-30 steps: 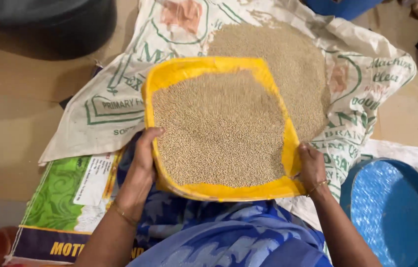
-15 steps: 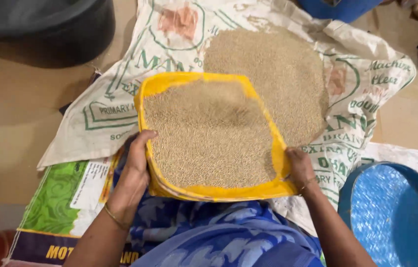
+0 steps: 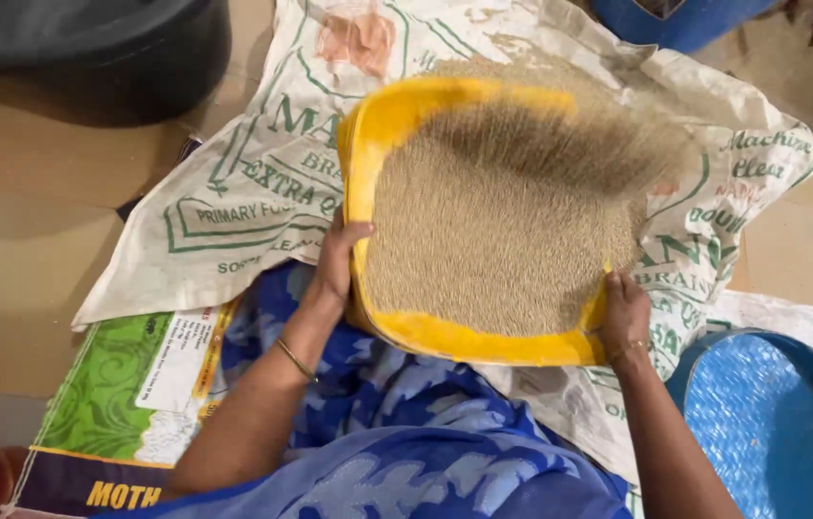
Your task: Sift and sort grains using a flat tray to remove debris and impurities.
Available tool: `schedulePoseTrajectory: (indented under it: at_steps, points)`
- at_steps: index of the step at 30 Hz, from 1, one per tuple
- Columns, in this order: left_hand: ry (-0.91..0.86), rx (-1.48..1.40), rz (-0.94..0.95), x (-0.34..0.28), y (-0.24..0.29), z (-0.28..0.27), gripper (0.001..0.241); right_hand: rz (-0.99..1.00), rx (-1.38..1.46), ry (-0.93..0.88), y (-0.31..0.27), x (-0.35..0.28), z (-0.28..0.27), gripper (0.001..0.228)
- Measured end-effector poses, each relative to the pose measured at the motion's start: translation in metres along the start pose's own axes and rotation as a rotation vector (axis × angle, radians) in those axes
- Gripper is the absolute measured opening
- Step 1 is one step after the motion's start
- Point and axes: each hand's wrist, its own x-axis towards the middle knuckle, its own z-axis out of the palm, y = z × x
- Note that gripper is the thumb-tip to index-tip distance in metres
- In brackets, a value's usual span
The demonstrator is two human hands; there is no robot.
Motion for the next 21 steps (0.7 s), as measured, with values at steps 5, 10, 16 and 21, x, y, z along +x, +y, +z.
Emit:
schedulePoseTrajectory:
  at_steps: [5, 10, 16, 21]
  points:
    - [0.169, -0.167, -0.359, -0.016, 0.012, -0.047, 0.056, -0.039, -0.158, -0.012, -0.034, -0.05, -0.003, 0.036]
    - [-0.032, -0.116, -0.289, -0.041, 0.113, -0.023, 0.057, -0.064, -0.032, -0.102, 0.009, -0.075, 0.042, 0.038]
    - [0.295, -0.017, -0.259, -0.087, 0.06, -0.064, 0.061, 0.061, 0.165, -0.195, -0.004, -0.059, 0.049, 0.032]
    - [0.094, -0.043, 0.092, -0.095, 0.125, -0.001, 0.062, -0.18, 0.276, -0.054, -0.056, -0.039, 0.034, 0.032]
